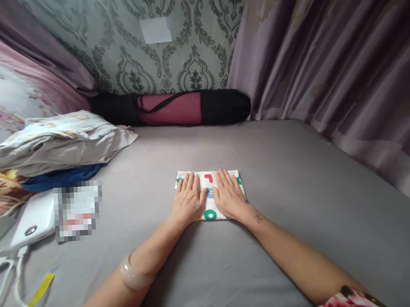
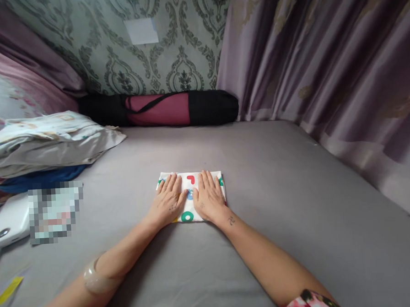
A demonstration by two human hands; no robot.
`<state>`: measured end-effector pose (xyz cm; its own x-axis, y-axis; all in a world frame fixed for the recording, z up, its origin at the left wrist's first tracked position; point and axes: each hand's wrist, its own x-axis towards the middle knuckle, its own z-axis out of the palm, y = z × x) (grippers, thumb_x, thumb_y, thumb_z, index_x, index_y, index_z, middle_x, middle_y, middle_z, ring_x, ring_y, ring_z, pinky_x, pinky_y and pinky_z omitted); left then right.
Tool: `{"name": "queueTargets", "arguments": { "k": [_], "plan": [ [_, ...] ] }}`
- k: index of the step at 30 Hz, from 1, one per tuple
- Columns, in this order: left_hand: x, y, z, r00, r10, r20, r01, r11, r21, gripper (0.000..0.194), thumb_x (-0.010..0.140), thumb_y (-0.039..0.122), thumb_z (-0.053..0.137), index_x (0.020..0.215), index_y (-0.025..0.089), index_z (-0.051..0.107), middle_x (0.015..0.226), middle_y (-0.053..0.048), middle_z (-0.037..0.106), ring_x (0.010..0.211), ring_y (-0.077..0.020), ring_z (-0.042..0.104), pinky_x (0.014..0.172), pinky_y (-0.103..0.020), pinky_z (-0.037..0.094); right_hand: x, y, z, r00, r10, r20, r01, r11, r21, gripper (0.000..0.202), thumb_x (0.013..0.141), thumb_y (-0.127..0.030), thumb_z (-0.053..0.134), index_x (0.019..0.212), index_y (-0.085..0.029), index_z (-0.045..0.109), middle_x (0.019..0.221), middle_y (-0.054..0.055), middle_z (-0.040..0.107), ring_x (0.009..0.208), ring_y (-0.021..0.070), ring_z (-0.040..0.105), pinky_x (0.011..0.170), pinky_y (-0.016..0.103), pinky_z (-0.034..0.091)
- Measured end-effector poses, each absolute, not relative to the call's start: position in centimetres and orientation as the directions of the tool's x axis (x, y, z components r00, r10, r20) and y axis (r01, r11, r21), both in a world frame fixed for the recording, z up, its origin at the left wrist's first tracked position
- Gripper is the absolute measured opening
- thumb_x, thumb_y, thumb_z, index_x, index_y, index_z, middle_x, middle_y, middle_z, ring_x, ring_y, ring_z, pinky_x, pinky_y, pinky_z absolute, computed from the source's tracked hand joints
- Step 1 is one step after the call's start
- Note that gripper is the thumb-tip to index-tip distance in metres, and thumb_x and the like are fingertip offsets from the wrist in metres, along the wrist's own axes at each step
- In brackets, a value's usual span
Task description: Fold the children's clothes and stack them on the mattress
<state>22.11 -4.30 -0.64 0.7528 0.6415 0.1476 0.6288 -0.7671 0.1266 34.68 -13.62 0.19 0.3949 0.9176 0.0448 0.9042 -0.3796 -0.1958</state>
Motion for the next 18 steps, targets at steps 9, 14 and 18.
{"name": "queueTargets", "arguments": {
  "k": [9, 14, 18],
  "plan": [
    [21.6, -3.3, -1.0, 0.69, 0.714, 0.119, 0.699, -0.7, 0.146, 0.07, 0.098, 0.049, 0.021, 0.145, -0.002, 0.031, 0.152, -0.026, 0.031, 0.144, -0.0339, 0.025, 0.115, -0.052, 0.024, 35.5, -13.7, -0.1, 0.517, 0.851, 0.092, 0.85, -0.498, -0.173, 0.063, 0.096, -0.034, 0.026, 0.148, 0.001, 0.029, 0.156, 0.02, 0.024, 0.145, 0.0305, 0.02, 0.118, 0.049, 0.014],
    [21.6, -3.2, -0.9, 0.684, 0.724, 0.09, 0.709, -0.688, 0.155, 0.071, 0.097, 0.051, 0.02, 0.147, 0.001, 0.03, 0.153, -0.024, 0.031, 0.144, -0.0335, 0.025, 0.115, -0.053, 0.023, 35.6, -13.7, 0.1, 0.523, 0.85, 0.058, 0.843, -0.507, -0.178, 0.064, 0.097, -0.037, 0.025, 0.149, 0.001, 0.027, 0.157, 0.021, 0.022, 0.145, 0.0305, 0.019, 0.118, 0.047, 0.014],
    [21.4, -3.2, -0.6, 0.69, 0.718, 0.089, 0.7, -0.693, 0.172, 0.069, 0.097, 0.053, 0.021, 0.146, 0.005, 0.032, 0.152, -0.022, 0.033, 0.144, -0.0329, 0.026, 0.114, -0.056, 0.024, 36.3, -14.4, 0.1, 0.53, 0.848, 0.022, 0.836, -0.518, -0.18, 0.068, 0.098, -0.041, 0.024, 0.149, 0.003, 0.025, 0.157, 0.021, 0.02, 0.146, 0.0307, 0.017, 0.118, 0.046, 0.015]
  ]
}}
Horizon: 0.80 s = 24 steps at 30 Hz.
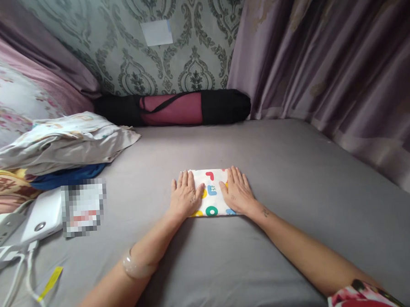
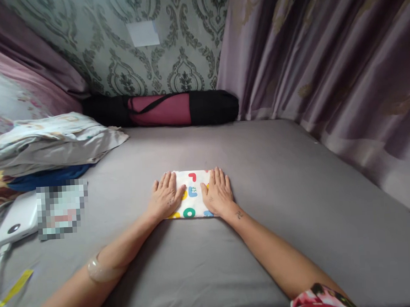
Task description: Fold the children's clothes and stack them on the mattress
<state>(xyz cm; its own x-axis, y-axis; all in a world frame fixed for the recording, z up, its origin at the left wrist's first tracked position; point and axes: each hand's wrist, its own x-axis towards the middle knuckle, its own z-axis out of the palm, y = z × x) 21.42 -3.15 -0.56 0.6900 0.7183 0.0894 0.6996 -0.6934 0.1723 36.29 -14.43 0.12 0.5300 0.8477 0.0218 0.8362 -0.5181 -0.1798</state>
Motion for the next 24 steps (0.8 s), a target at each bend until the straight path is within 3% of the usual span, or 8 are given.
{"name": "queueTargets", "arguments": {
  "k": [7, 13, 18, 24],
  "plan": [
    [20.9, -2.7, -0.3, 0.736, 0.674, 0.062, 0.662, -0.736, 0.144, 0.069, 0.096, 0.053, 0.024, 0.147, 0.006, 0.031, 0.154, -0.022, 0.031, 0.144, -0.0337, 0.025, 0.114, -0.058, 0.02, 37.5, -15.7, -0.1, 0.457, 0.889, 0.033, 0.878, -0.445, -0.175, 0.066, 0.098, -0.043, 0.021, 0.151, -0.003, 0.026, 0.158, 0.017, 0.023, 0.146, 0.0265, 0.019, 0.119, 0.044, 0.016],
    [20.7, -3.7, 0.6, 0.813, 0.56, 0.16, 0.555, -0.828, 0.08, 0.069, 0.097, 0.055, 0.024, 0.144, 0.006, 0.036, 0.153, -0.022, 0.032, 0.146, -0.0323, 0.021, 0.118, -0.055, 0.009, 36.8, -15.7, 1.0, 0.412, 0.907, 0.082, 0.907, -0.399, -0.136, 0.066, 0.098, -0.041, 0.023, 0.149, 0.0, 0.029, 0.156, 0.02, 0.025, 0.146, 0.0288, 0.018, 0.119, 0.049, 0.011],
    [19.9, -4.2, 1.2, 0.954, 0.299, 0.0, 0.292, -0.935, 0.2, 0.079, 0.093, 0.066, 0.021, 0.152, 0.014, 0.024, 0.158, -0.016, 0.023, 0.147, -0.0292, 0.014, 0.118, -0.052, 0.014, 35.3, -16.5, 1.4, 0.191, 0.979, 0.072, 0.971, -0.177, -0.163, 0.067, 0.099, -0.045, 0.021, 0.153, -0.007, 0.018, 0.16, 0.014, 0.015, 0.148, 0.0228, 0.009, 0.12, 0.046, 0.011],
    [19.4, -3.8, 0.4, 0.962, 0.268, -0.05, 0.273, -0.944, 0.183, 0.089, 0.089, 0.073, 0.021, 0.153, 0.011, 0.019, 0.158, -0.018, 0.018, 0.148, -0.031, 0.011, 0.117, -0.053, 0.013, 35.0, -16.8, 0.4, 0.131, 0.991, -0.011, 0.973, -0.13, -0.192, 0.071, 0.098, -0.049, 0.025, 0.153, -0.004, 0.018, 0.16, 0.014, 0.01, 0.148, 0.0246, 0.006, 0.12, 0.048, 0.007]
  ]
}}
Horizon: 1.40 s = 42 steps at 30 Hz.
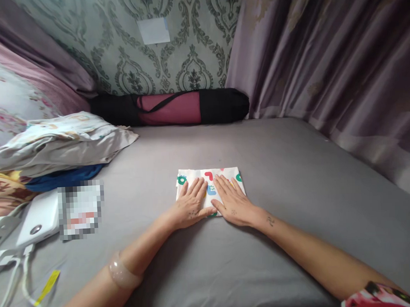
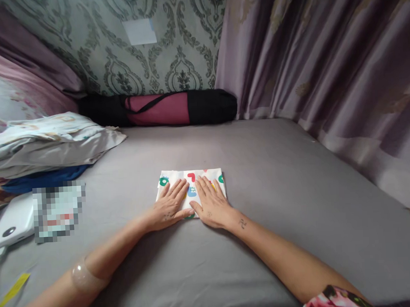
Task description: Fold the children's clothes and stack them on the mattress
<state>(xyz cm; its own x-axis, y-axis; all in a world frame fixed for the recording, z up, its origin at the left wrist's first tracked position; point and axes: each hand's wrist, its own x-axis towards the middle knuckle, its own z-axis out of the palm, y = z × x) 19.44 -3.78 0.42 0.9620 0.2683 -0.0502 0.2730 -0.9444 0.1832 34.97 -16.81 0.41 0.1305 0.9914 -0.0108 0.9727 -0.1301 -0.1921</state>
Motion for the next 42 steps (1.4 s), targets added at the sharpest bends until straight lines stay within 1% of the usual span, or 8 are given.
{"name": "queueTargets", "arguments": {
  "k": [6, 10, 13, 16, 22, 27, 35, 42],
  "plan": [
    [20.0, -3.4, 1.2, 0.967, 0.254, 0.021, 0.248, -0.958, 0.142, 0.089, 0.084, 0.077, 0.03, 0.147, 0.014, 0.034, 0.153, -0.018, 0.035, 0.143, -0.0325, 0.028, 0.113, -0.05, 0.023, 35.2, -16.4, 1.9, 0.133, 0.991, -0.02, 0.967, -0.134, -0.218, 0.067, 0.098, -0.049, 0.029, 0.151, -0.008, 0.028, 0.158, 0.014, 0.024, 0.146, 0.0261, 0.018, 0.119, 0.049, 0.012],
    [22.0, -1.6, 4.0, 0.942, 0.333, 0.043, 0.314, -0.918, 0.242, 0.054, 0.092, 0.063, 0.037, 0.119, 0.02, 0.059, 0.122, -0.011, 0.063, 0.114, -0.0265, 0.058, 0.1, -0.042, 0.038, 36.4, -14.6, 3.4, 0.206, 0.978, 0.037, 0.96, -0.195, -0.201, 0.056, 0.1, -0.041, 0.024, 0.144, -0.011, 0.042, 0.151, 0.015, 0.04, 0.141, 0.0253, 0.031, 0.118, 0.048, 0.013],
    [23.6, 0.0, 4.9, 0.874, 0.481, 0.069, 0.452, -0.856, 0.251, 0.035, 0.097, 0.04, 0.039, 0.121, 0.021, 0.056, 0.129, -0.011, 0.058, 0.116, -0.0261, 0.055, 0.097, -0.04, 0.039, 37.4, -13.4, 2.8, 0.309, 0.95, 0.054, 0.937, -0.294, -0.187, 0.061, 0.1, -0.04, 0.022, 0.148, -0.005, 0.032, 0.157, 0.016, 0.025, 0.146, 0.0268, 0.018, 0.118, 0.049, 0.009],
    [24.4, 1.0, 4.4, 0.841, 0.539, -0.043, 0.534, -0.814, 0.231, 0.031, 0.093, 0.032, 0.044, 0.118, 0.02, 0.058, 0.127, -0.012, 0.057, 0.116, -0.0274, 0.054, 0.094, -0.04, 0.041, 37.9, -13.1, 1.6, 0.327, 0.945, -0.001, 0.924, -0.319, -0.211, 0.064, 0.1, -0.044, 0.02, 0.15, -0.005, 0.028, 0.158, 0.015, 0.024, 0.146, 0.0265, 0.019, 0.118, 0.05, 0.01],
    [24.6, 2.2, 4.2, 0.773, 0.627, -0.099, 0.624, -0.723, 0.296, 0.036, 0.082, 0.047, 0.057, 0.107, 0.022, 0.063, 0.115, -0.011, 0.061, 0.114, -0.0301, 0.053, 0.095, -0.043, 0.04, 38.5, -13.3, 1.1, 0.32, 0.944, 0.08, 0.926, -0.294, -0.236, 0.053, 0.1, -0.036, 0.023, 0.143, -0.011, 0.042, 0.148, 0.013, 0.044, 0.137, 0.0248, 0.035, 0.116, 0.049, 0.014],
    [24.3, 4.1, 4.8, 0.753, 0.622, -0.216, 0.648, -0.644, 0.407, 0.038, 0.076, 0.049, 0.061, 0.102, 0.021, 0.064, 0.112, -0.01, 0.065, 0.106, -0.028, 0.058, 0.09, -0.039, 0.043, 39.9, -12.8, 1.4, 0.324, 0.932, 0.161, 0.926, -0.278, -0.256, 0.041, 0.101, -0.027, 0.027, 0.12, -0.017, 0.062, 0.122, 0.009, 0.064, 0.114, 0.0204, 0.053, 0.111, 0.04, 0.023],
    [23.6, 6.2, 3.1, 0.711, 0.612, -0.345, 0.665, -0.427, 0.613, 0.061, 0.063, 0.058, 0.071, 0.107, 0.018, 0.061, 0.101, -0.009, 0.066, 0.086, -0.0226, 0.063, 0.064, -0.026, 0.045, 40.7, -12.4, 1.2, 0.284, 0.94, 0.19, 0.939, -0.232, -0.254, 0.032, 0.099, -0.027, 0.036, 0.111, -0.018, 0.065, 0.106, 0.01, 0.062, 0.101, 0.0214, 0.052, 0.095, 0.035, 0.035],
    [22.6, 5.4, 6.3, 0.81, 0.488, -0.325, 0.53, -0.371, 0.762, 0.031, 0.07, 0.042, 0.068, 0.086, 0.018, 0.058, 0.073, 0.0, 0.06, 0.063, -0.0126, 0.054, 0.052, -0.022, 0.038, 41.7, -12.2, 1.3, 0.3, 0.941, 0.155, 0.889, -0.217, -0.402, 0.034, 0.094, -0.026, 0.044, 0.121, -0.018, 0.062, 0.112, 0.01, 0.059, 0.106, 0.0231, 0.051, 0.097, 0.036, 0.038]
  ]
}}
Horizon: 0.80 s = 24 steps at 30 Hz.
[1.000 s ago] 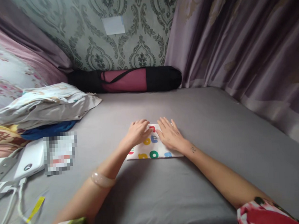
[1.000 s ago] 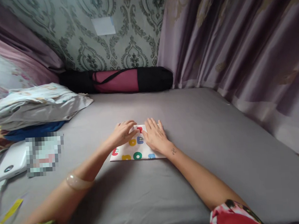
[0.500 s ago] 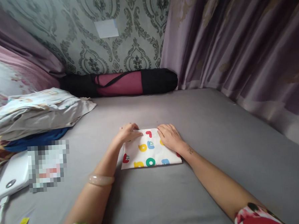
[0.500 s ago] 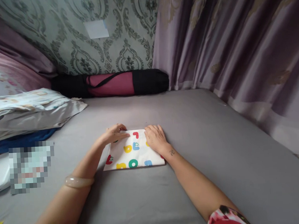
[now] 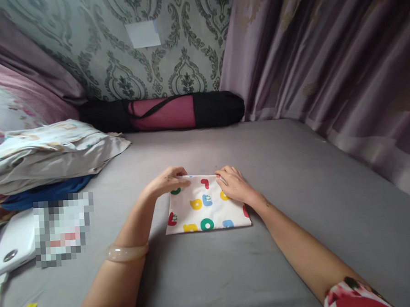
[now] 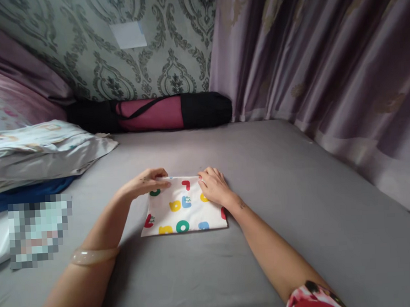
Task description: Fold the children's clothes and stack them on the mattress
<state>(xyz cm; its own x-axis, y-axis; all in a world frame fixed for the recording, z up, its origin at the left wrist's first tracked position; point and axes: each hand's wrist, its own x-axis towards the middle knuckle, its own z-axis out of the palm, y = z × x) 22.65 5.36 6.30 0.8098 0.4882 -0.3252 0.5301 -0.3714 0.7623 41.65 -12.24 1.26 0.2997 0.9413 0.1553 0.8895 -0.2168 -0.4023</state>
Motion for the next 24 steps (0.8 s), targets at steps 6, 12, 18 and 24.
{"name": "queueTargets", "arguments": {
  "k": [6, 12, 18, 24],
  "plan": [
    [21.2, 3.5, 10.9, 0.929, 0.308, -0.206, 0.295, -0.276, 0.915, 0.026, 0.077, 0.039, 0.067, 0.084, 0.018, 0.054, 0.069, 0.003, 0.056, 0.055, -0.0067, 0.046, 0.047, -0.018, 0.032, 43.6, -13.3, 4.9, 0.277, 0.957, 0.088, 0.741, -0.155, -0.653, 0.029, 0.083, -0.025, 0.059, 0.11, -0.02, 0.067, 0.108, 0.006, 0.065, 0.099, 0.0186, 0.059, 0.092, 0.031, 0.043],
    [19.2, 2.2, 14.2, 0.932, 0.339, -0.127, 0.211, -0.223, 0.952, 0.027, 0.076, 0.036, 0.073, 0.089, 0.016, 0.058, 0.065, 0.004, 0.054, 0.052, -0.0046, 0.044, 0.044, -0.015, 0.033, 44.1, -16.4, 10.9, 0.155, 0.986, -0.067, 0.594, -0.147, -0.791, 0.019, 0.079, -0.03, 0.062, 0.093, -0.02, 0.07, 0.098, 0.003, 0.071, 0.087, 0.0174, 0.065, 0.076, 0.026, 0.048],
    [17.7, 2.8, 15.0, 0.921, 0.385, -0.066, 0.169, -0.239, 0.956, 0.029, 0.073, 0.033, 0.076, 0.091, 0.016, 0.064, 0.075, -0.002, 0.064, 0.06, -0.0095, 0.056, 0.05, -0.018, 0.045, 43.4, -18.5, 13.9, 0.103, 0.991, -0.089, 0.534, -0.131, -0.835, 0.026, 0.081, -0.041, 0.063, 0.096, -0.02, 0.068, 0.09, 0.002, 0.071, 0.078, 0.0152, 0.064, 0.065, 0.024, 0.048],
    [19.6, 2.3, 13.7, 0.766, 0.584, 0.269, 0.133, -0.554, 0.822, 0.025, 0.08, 0.037, 0.067, 0.095, 0.018, 0.071, 0.083, -0.004, 0.071, 0.069, -0.0139, 0.063, 0.061, -0.024, 0.052, 43.3, -17.6, 13.2, 0.277, 0.949, 0.153, 0.654, -0.069, -0.753, 0.027, 0.086, -0.046, 0.061, 0.092, -0.021, 0.069, 0.085, 0.001, 0.071, 0.075, 0.0156, 0.064, 0.065, 0.025, 0.048]
  ]
}}
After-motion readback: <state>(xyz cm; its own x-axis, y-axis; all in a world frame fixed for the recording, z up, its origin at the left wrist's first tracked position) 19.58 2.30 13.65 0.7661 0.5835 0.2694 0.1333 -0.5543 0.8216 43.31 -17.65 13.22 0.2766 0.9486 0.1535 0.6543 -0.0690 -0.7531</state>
